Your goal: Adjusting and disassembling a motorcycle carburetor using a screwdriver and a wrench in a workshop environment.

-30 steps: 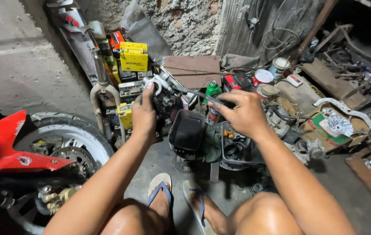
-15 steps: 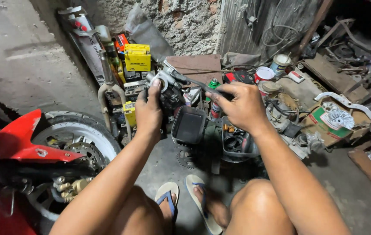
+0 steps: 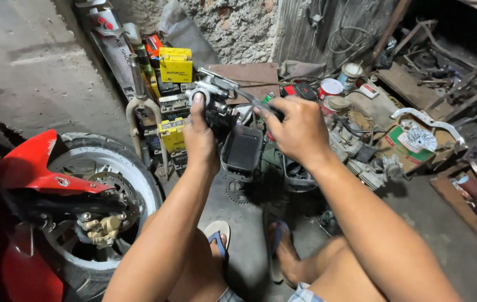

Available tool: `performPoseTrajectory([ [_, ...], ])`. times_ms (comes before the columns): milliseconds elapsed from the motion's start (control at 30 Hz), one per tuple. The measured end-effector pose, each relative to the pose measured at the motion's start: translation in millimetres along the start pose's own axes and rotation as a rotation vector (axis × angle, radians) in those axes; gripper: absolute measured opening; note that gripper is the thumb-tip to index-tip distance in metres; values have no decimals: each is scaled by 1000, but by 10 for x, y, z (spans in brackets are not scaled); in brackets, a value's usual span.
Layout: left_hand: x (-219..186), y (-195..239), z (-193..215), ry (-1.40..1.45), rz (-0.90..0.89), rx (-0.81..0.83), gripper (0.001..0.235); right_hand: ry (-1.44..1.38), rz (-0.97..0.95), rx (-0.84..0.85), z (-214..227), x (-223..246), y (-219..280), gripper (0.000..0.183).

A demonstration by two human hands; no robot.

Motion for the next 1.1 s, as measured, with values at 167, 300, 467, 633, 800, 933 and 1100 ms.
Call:
performPoseTrajectory([
  [167, 28, -176, 214, 17, 4, -51, 73, 2, 75, -26, -119, 59, -123, 11],
  [300, -47, -158, 157, 78, 66, -72, 74, -38, 27, -3, -174, 0, -167, 9],
  [467, 98, -372, 250, 60, 77, -63, 80, -59, -15, 0, -210, -37, -150, 8],
  [633, 315, -531, 341, -51, 80, -91, 79, -71, -95, 23, -446, -254, -47, 12],
  [800, 15, -379, 97, -364, 166, -83, 102, -224, -131, 115, -729, -506, 68, 22],
  [933, 311, -565, 361, -455, 182, -73, 107, -337, -157, 182, -738, -489, 62, 25],
  [1100, 324, -449, 240, -487, 211, -86, 98, -375, -262, 176, -768, -617, 122, 20],
])
Point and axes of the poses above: each hand's wrist, its own y-axis away from the middle knuckle, its own z-axis out of the back of the hand, x = y × z, the point moved 1 cm from there along -y, towards the middle knuckle, and after that the axes turned 11 degrees about x, right-handed, at the moved point
